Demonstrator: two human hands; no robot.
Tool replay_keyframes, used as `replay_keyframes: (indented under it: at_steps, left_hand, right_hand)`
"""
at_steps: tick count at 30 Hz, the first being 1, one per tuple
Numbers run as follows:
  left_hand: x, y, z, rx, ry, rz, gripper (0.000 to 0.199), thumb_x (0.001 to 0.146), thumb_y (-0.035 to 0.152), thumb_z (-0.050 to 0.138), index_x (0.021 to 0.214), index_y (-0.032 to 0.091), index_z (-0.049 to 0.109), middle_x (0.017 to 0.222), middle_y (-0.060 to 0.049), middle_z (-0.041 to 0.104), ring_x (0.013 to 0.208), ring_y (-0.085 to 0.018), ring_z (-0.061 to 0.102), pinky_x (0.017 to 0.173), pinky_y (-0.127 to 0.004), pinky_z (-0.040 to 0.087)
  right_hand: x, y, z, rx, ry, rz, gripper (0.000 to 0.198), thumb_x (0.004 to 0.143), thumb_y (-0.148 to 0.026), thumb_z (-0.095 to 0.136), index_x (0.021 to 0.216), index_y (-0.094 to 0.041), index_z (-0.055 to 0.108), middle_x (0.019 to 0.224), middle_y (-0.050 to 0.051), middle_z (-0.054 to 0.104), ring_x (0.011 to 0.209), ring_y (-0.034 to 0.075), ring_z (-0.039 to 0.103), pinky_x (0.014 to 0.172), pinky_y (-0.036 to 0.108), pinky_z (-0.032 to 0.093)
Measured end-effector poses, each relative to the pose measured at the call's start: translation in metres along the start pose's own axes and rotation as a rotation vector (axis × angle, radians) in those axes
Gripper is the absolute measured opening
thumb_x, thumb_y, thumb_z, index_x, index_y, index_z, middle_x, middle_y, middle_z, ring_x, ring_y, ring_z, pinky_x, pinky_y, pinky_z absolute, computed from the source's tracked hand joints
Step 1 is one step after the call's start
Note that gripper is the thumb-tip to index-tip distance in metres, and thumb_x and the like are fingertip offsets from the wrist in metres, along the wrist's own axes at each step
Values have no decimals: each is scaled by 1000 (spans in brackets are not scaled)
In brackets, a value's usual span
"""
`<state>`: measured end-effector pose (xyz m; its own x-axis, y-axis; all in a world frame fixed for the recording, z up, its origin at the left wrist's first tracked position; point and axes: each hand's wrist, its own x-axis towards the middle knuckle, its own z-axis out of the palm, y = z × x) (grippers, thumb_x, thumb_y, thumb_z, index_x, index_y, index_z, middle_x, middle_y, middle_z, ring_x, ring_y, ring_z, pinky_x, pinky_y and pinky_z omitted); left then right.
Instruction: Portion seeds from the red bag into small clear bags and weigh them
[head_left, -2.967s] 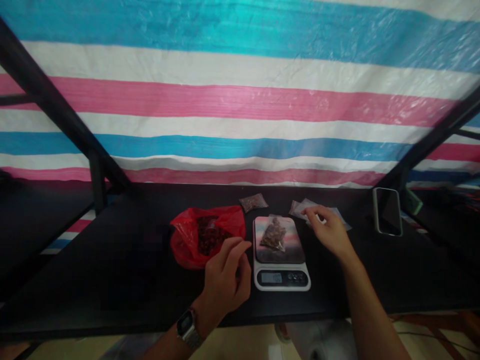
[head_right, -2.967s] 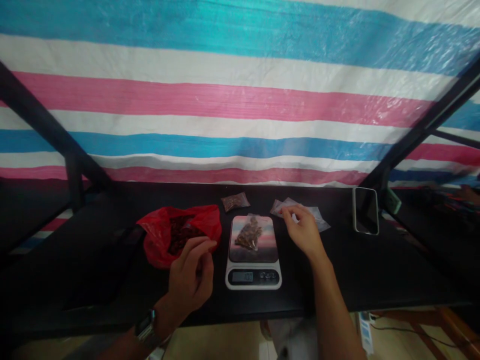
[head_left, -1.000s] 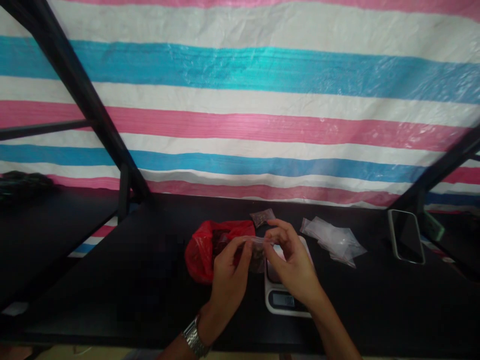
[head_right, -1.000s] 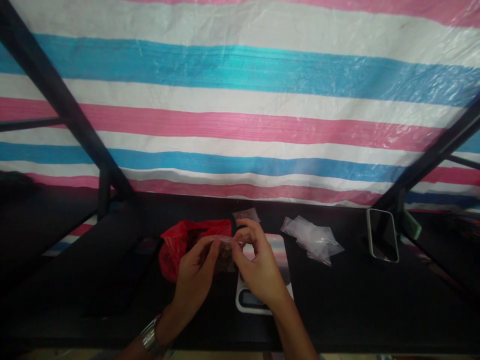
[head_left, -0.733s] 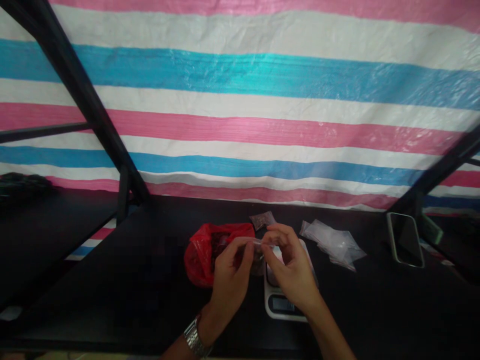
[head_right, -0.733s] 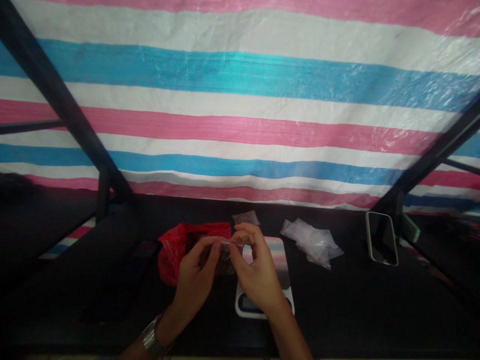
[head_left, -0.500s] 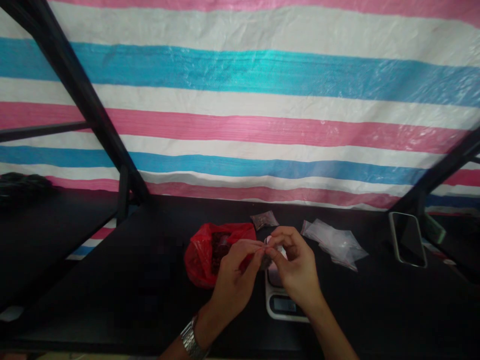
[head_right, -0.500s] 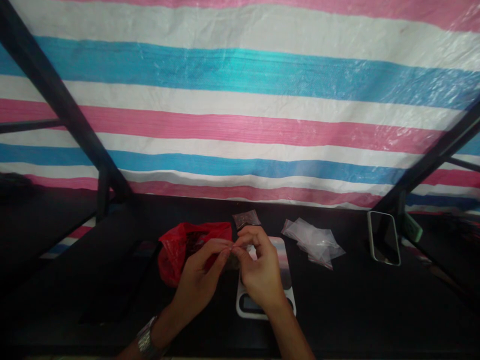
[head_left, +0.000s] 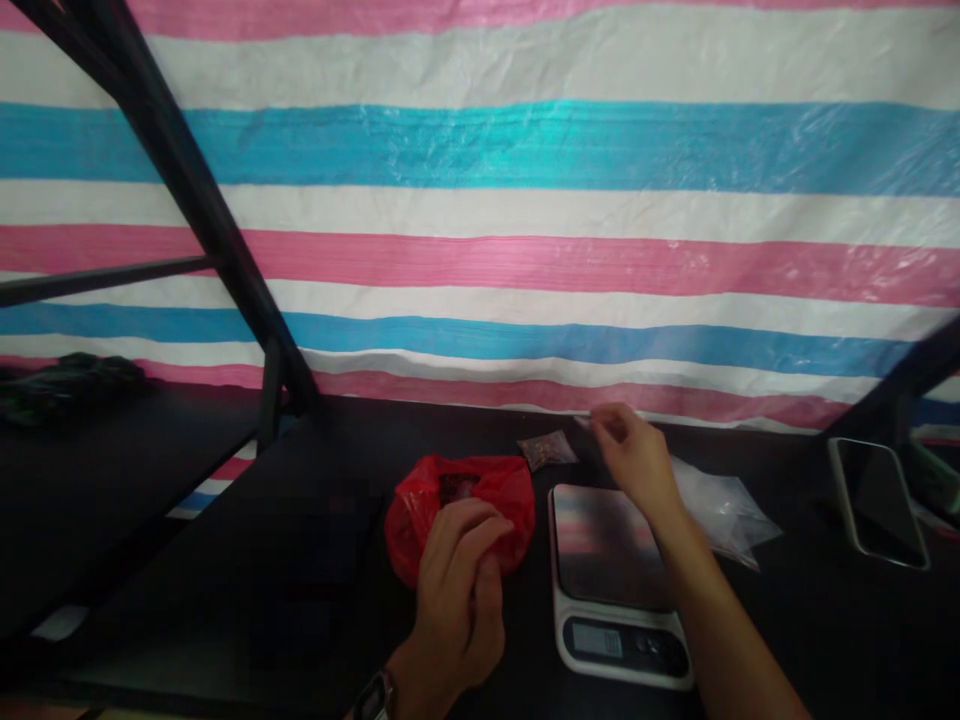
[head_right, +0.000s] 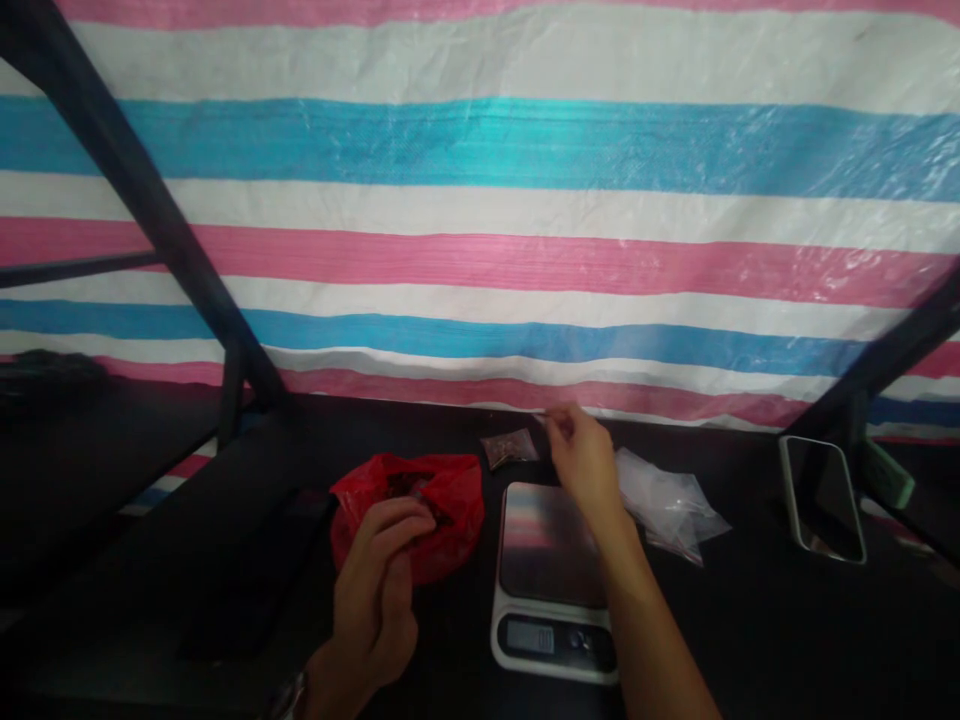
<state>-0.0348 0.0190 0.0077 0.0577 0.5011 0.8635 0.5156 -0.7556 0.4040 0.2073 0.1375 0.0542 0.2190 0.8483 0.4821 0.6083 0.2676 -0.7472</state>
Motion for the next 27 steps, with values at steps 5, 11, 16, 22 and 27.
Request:
replay_keyframes:
  at_steps: [5,11,16,22,27]
  left_hand:
    - [12,-15,-10,245,-37,-111,27,99,6,44,112,20,63,104,-5,70,95,-18,70,84,-30,55]
    - [14,-39,-21,641,-273,-236,21,88,8,48,92,20,64,88,-6,75,74,-26,73,70,-39,54]
    - [-5,-49,-26,777,-330,-255,37,89,11,47,120,9,67,112,-18,78,102,-35,75,90,-50,56]
    - [-13,-49,-34,688,-315,-212,44,90,10,48,131,6,64,125,-19,76,114,-36,67,102,-52,53]
    - [-6,-42,-35,563,-265,-112,40,93,9,51,132,10,61,142,-19,66,118,-34,61,103,-52,50]
  right_hand:
    - [-31,-31,9,16,-238,-58,24,97,-32,59,107,-22,79,106,8,84,99,27,78,90,38,56]
    - [-69,-83,31,-216,-751,-377,24,106,-24,56,110,-22,80,114,6,82,109,24,74,103,37,48]
    - [-72,-72,40,-636,-815,-294,33,109,-30,53,101,-15,81,113,15,81,109,31,73,101,45,43]
    - [-61,-67,31,-571,-675,-249,41,111,-29,44,104,-14,81,114,17,81,115,32,72,107,50,40]
    - [-32,-35,-15,-53,-611,-163,42,105,-44,46,107,-21,81,109,9,83,97,25,75,88,37,56]
